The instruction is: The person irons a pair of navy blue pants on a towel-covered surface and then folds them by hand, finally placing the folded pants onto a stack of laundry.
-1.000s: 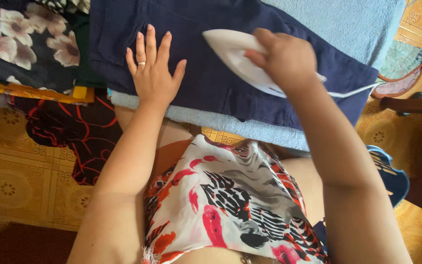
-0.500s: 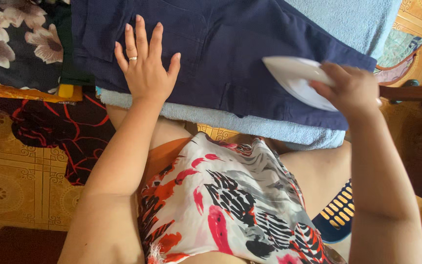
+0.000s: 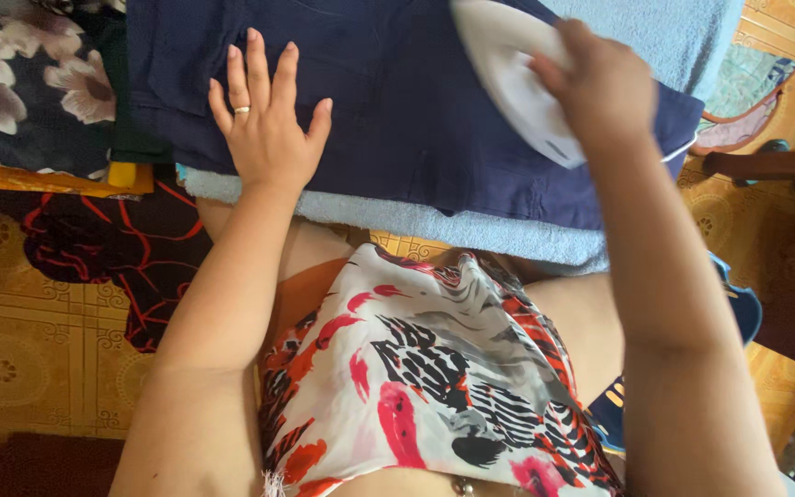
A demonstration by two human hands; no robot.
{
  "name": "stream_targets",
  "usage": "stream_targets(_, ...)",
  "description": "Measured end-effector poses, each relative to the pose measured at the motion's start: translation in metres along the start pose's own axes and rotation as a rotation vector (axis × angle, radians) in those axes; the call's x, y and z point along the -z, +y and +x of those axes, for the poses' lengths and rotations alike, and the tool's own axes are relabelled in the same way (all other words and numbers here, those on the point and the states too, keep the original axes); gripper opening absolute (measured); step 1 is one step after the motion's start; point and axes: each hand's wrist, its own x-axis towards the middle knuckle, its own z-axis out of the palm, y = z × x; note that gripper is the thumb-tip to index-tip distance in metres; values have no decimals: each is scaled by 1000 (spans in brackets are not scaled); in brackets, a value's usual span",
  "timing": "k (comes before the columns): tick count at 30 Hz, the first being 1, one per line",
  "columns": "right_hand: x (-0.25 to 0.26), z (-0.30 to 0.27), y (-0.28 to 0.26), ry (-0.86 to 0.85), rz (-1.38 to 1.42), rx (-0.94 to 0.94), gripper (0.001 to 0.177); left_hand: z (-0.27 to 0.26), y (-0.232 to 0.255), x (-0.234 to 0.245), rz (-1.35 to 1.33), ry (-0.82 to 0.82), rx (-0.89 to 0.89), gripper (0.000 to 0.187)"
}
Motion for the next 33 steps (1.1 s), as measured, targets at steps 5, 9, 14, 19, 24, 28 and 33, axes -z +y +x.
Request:
stream_targets(5,12,-86,102,-85,-19,-176,40,-1,-1,-1,4,18,-15,66)
stream_targets(9,10,-133,151,-90,-166,-59,40,-2,0,-1,-7,10,7,65)
stream_targets(14,13,-116,126,-99,-4,163,43,-2,-1,-5,3,27,2,65)
stream_targets(19,1,-26,39,22,-111,465,46,-1,-3,-8,2,28,8,65)
stream_targets(24,-3,33,-38,95,10,630,41,0,-4,-8,18,44,-13,65)
stream_targets(28,3,25,-33,-27,22,535,42,0,-4,-7,6,44,-17,66)
stream_targets(33,19,-45,50,-267,20,233,48,0,-4,-5,6,65,-31,66)
